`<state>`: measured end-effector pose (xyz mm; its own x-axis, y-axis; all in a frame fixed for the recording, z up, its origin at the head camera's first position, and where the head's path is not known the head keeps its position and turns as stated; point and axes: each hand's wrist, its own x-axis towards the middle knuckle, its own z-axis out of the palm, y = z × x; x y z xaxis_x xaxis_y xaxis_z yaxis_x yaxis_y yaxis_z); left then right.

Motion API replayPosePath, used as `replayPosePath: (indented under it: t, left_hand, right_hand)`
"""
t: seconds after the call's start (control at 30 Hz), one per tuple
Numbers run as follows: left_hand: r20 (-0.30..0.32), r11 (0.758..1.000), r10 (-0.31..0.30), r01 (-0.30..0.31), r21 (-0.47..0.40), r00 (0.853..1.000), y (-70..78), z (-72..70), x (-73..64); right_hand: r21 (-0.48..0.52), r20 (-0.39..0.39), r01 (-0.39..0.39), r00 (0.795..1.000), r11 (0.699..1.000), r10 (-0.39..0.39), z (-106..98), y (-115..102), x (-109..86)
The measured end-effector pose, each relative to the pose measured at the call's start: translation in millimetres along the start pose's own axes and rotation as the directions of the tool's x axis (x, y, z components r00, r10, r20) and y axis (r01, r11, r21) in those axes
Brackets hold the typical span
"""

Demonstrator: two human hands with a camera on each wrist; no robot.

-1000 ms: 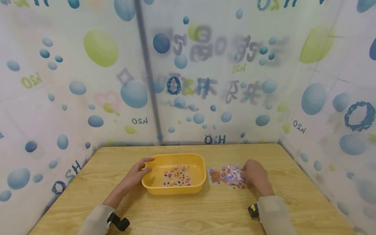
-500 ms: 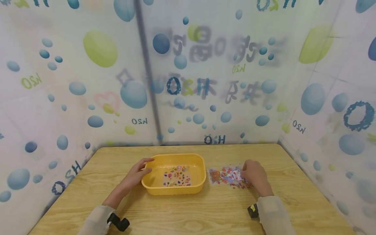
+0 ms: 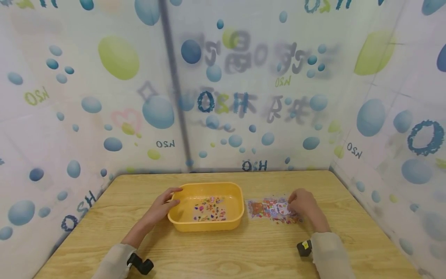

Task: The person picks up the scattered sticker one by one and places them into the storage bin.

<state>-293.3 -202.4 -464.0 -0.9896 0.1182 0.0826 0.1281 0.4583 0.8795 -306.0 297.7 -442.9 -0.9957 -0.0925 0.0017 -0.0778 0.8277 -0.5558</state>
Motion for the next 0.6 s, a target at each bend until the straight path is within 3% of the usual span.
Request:
replayPosePath:
  t: [0.23, 0.6]
  left_hand:
    - [0.005, 1.000, 0.000, 0.000, 0.001, 1.000, 0.6, 0.0, -0.1]
    - [0.015, 1.000, -0.010, 0.010, -0.003, 1.000, 3.1, -1.0, -2.7]
  right_hand:
    - [0.083, 0.088, -0.009, 0.996, 0.997, 0.002, -9.8, -0.9, -2.3]
    - [0.151, 0.066, 0.000, 0.998, 0.988, -0.011, -19.3, -0.3, -7.7]
